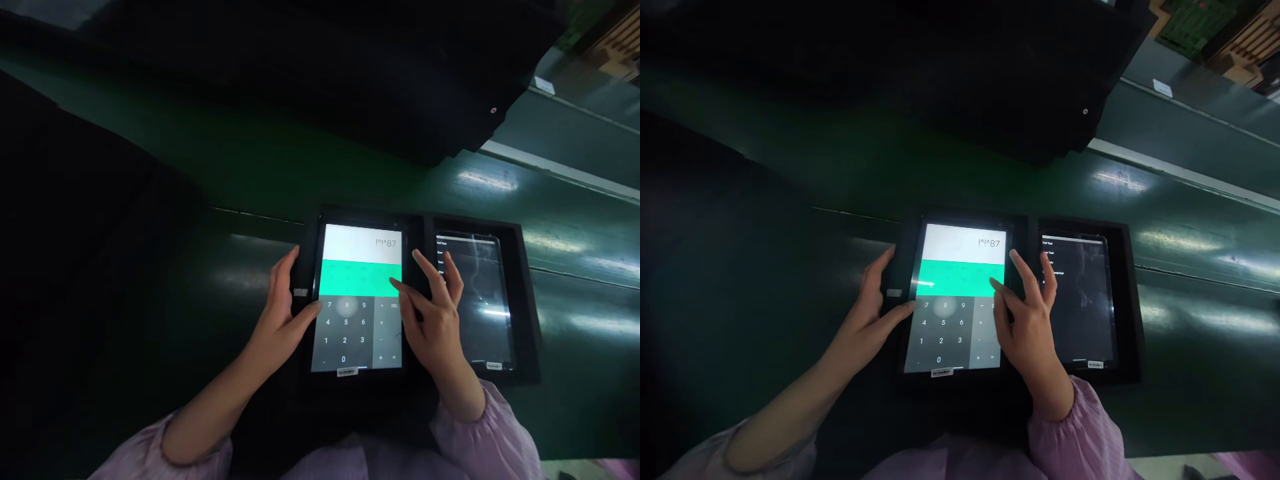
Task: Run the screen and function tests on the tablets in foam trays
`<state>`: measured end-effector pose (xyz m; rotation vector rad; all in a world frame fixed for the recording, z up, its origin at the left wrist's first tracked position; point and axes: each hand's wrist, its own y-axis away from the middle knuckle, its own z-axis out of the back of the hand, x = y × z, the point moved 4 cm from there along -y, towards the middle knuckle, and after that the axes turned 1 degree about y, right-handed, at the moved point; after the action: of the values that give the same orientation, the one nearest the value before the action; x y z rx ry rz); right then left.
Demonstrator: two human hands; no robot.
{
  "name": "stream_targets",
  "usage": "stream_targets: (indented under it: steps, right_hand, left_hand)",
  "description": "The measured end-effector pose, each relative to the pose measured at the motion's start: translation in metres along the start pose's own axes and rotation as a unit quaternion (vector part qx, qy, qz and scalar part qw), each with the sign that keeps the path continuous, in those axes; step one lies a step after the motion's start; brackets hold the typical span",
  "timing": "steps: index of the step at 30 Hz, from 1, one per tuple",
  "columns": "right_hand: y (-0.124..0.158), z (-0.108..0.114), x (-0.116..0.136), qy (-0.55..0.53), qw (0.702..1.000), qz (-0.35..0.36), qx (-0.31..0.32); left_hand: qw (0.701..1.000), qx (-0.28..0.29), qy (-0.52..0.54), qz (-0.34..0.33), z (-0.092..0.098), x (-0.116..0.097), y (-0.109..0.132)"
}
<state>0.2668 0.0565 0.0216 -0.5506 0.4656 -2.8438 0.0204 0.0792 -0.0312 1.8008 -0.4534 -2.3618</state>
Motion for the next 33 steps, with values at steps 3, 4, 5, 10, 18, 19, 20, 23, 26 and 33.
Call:
stream_targets:
  steps: [3, 4, 5, 10, 18, 19, 20, 23, 26, 33]
  right_hand:
    - [0.000, -0.004, 0.008, 0.010, 0.999, 0.028, 0.046]
    - [0.001, -0.004, 0.008, 0.011, 0.998, 0.028, 0.047]
    - [0.001, -0.003, 0.007, 0.012, 0.999, 0.021, 0.036]
    - [0.002, -0.002, 0.004, 0.011, 1.000, -0.011, -0.013]
    - [0.007, 0.023, -0.017, 0.039, 0.999, -0.019, -0.012]
    - [0.012, 0.032, -0.031, 0.048, 0.998, -0.034, -0.033]
    - [0.017, 0.040, -0.046, 0.060, 0.996, -0.050, -0.047]
    - [0.029, 0.051, -0.085, 0.077, 0.992, -0.082, -0.053]
    - [0.032, 0.047, -0.101, 0.070, 0.993, -0.078, -0.044]
    - [0.033, 0.042, -0.105, 0.068, 0.993, -0.059, -0.078]
  left_hand:
    - [1.000, 0.001, -0.001, 0.001, 0.004, 0.001, -0.002]
    - [1.000, 0.002, -0.007, 0.005, 0.006, 0.001, -0.002]
    - [1.000, 0.004, -0.015, 0.010, 0.007, 0.001, -0.002]
    - [0.998, 0.020, -0.061, 0.009, 0.013, -0.002, -0.004]
    - [0.996, 0.011, -0.091, -0.021, 0.026, -0.002, -0.012]
    - [0.997, 0.002, -0.078, -0.016, 0.027, -0.001, -0.013]
    - [0.998, -0.008, -0.059, -0.003, 0.027, -0.001, -0.013]
    - [0.997, -0.035, 0.029, 0.062, 0.023, -0.003, -0.013]
    - [0.988, -0.083, 0.081, 0.103, 0.017, -0.008, -0.012]
    - [0.988, -0.111, 0.095, 0.049, 0.003, -0.021, -0.032]
